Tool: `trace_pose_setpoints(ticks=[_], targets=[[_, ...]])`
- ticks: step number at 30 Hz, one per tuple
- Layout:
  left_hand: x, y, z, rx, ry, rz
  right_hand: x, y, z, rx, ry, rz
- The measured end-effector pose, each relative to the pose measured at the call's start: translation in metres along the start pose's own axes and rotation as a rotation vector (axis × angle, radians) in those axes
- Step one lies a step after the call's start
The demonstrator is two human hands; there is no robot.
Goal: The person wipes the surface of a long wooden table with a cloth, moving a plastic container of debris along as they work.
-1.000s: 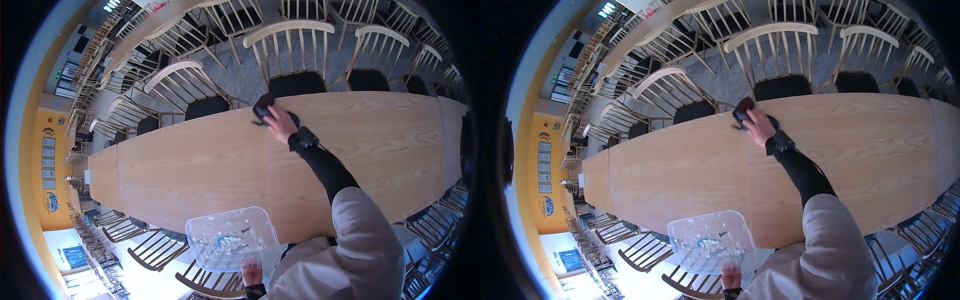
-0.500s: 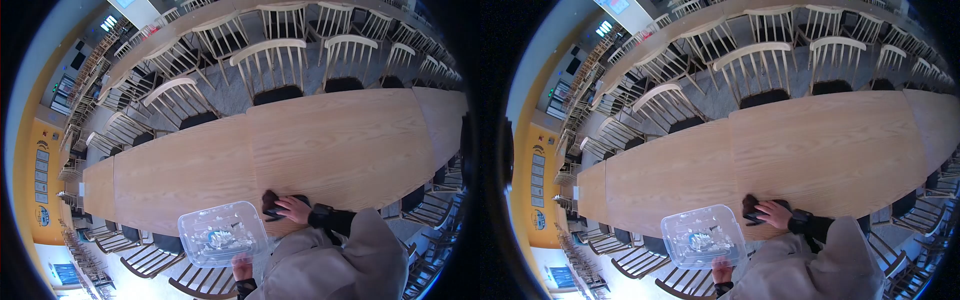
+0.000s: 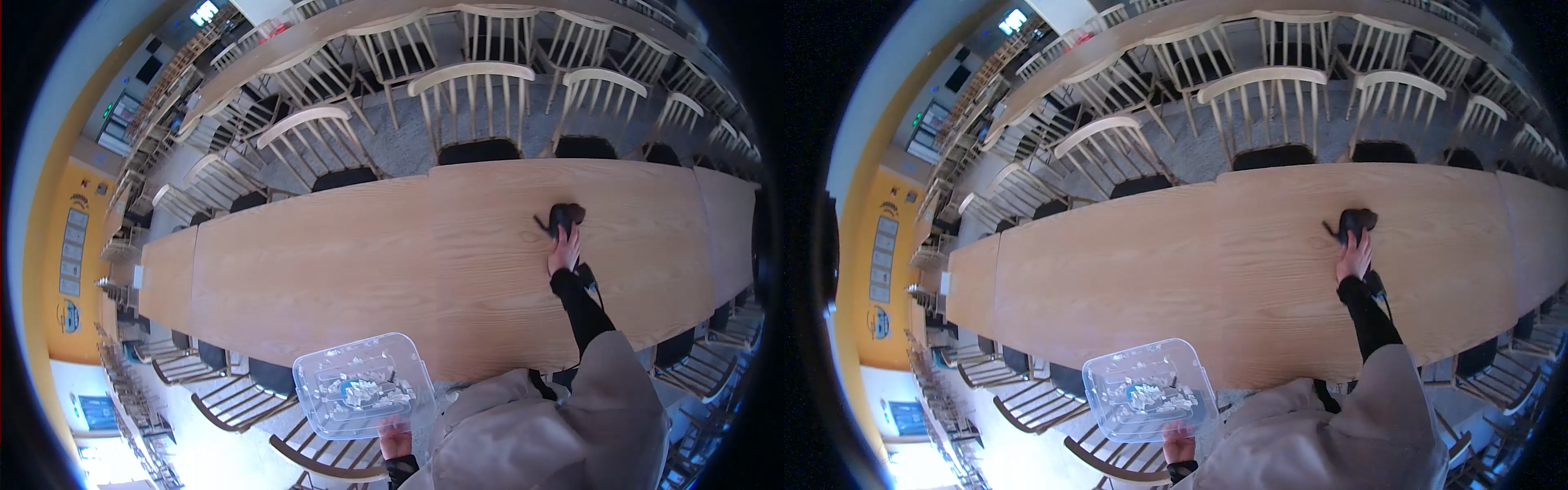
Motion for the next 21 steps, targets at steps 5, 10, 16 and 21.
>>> trace_pose_setpoints(ticks=[5, 10, 16, 21], targets=[[0.007, -0.009, 0.029, 0.057, 0.092, 0.055, 0.068, 0.061, -0.045, 0.029, -0.131, -0.068], [-0.003, -0.019, 0.049, 0.270, 0.148, 0.102, 0.209, 0.071, 0.009, 0.105, -0.564, -0.446], [-0.024, -0.025, 0.081, 0.052, 0.270, 0.182, 0.298, 0.022, 0.130, 0.204, -0.772, -0.526], [-0.035, -0.048, 0.092, 0.112, 0.316, 0.095, 0.312, 0.003, 0.252, 0.256, -0.572, -0.647]])
Point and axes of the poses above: each hand's wrist, its own z-axis away from the middle knuckle, its own y-axis out of the palm, x = y × z, the point moved 2 cm from there along -z, towards the middle knuckle, and after that the axes turned 8 degrees about -y, right-handed, at the moved point
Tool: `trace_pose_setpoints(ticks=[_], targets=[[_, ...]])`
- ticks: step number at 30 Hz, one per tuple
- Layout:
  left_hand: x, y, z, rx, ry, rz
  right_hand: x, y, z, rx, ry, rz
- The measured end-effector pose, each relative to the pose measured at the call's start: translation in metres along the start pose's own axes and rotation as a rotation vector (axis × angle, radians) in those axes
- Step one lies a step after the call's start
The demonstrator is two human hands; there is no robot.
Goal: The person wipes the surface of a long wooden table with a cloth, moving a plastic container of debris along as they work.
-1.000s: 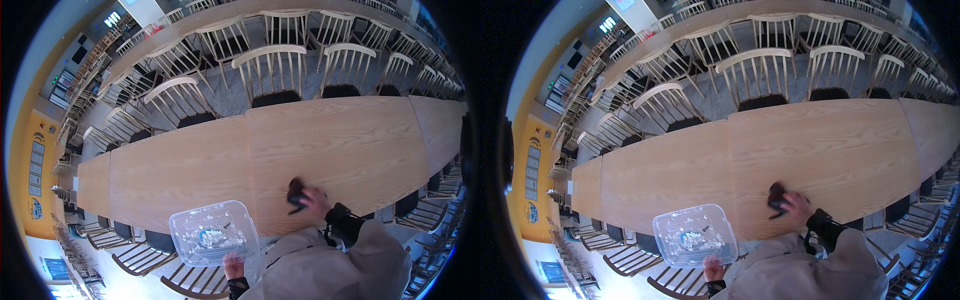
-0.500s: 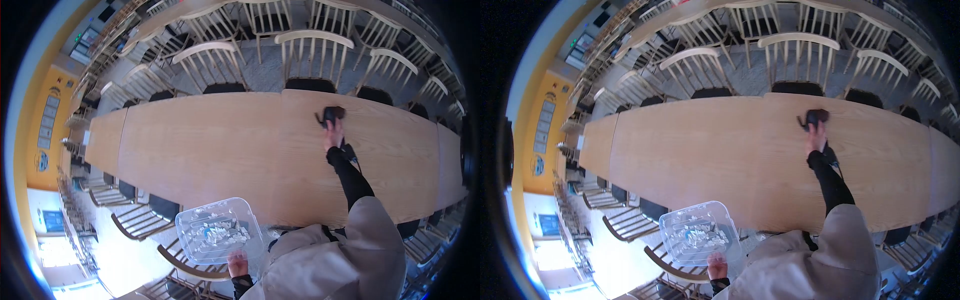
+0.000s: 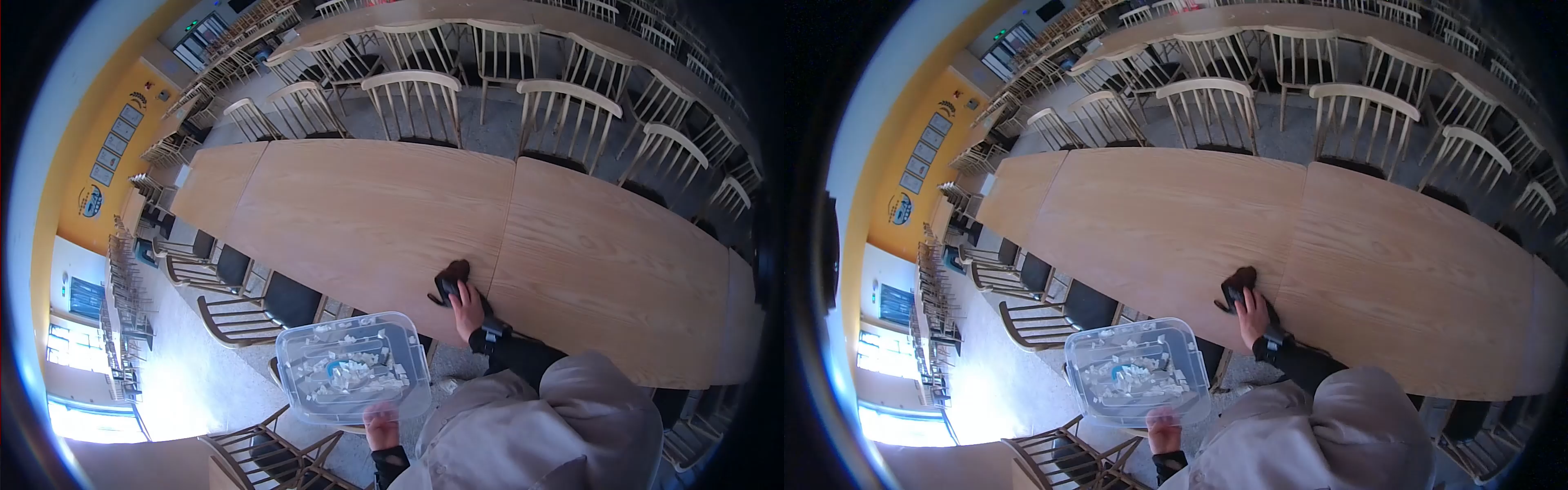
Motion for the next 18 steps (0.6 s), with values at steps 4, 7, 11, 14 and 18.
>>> trace_pose_setpoints(ticks=[4, 7, 11, 14, 18], targets=[[-0.010, -0.009, 0.005, 0.002, -0.025, -0.014, 0.034, 0.010, 0.057, 0.033, -0.013, 0.074], [-0.020, -0.018, 0.004, 0.008, -0.061, -0.039, 0.045, 0.014, 0.070, 0.000, 0.043, 0.021], [-0.032, -0.037, -0.011, 0.137, -0.138, -0.089, 0.047, 0.012, 0.053, -0.065, 0.160, 0.036], [-0.041, -0.020, -0.017, 0.086, -0.149, -0.074, 0.022, 0.020, 0.027, -0.130, 0.241, 0.116], [-0.035, -0.029, -0.029, 0.054, -0.129, -0.039, -0.011, 0.013, -0.028, -0.233, 0.424, 0.123]])
Point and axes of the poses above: each hand's wrist, its own z-axis away from the middle knuckle, its own y-axis out of the palm, x = y × z, the point moved 2 cm from there along -z, towards the middle knuckle, and after that the axes turned 8 degrees about -y, right-handed, at the moved point
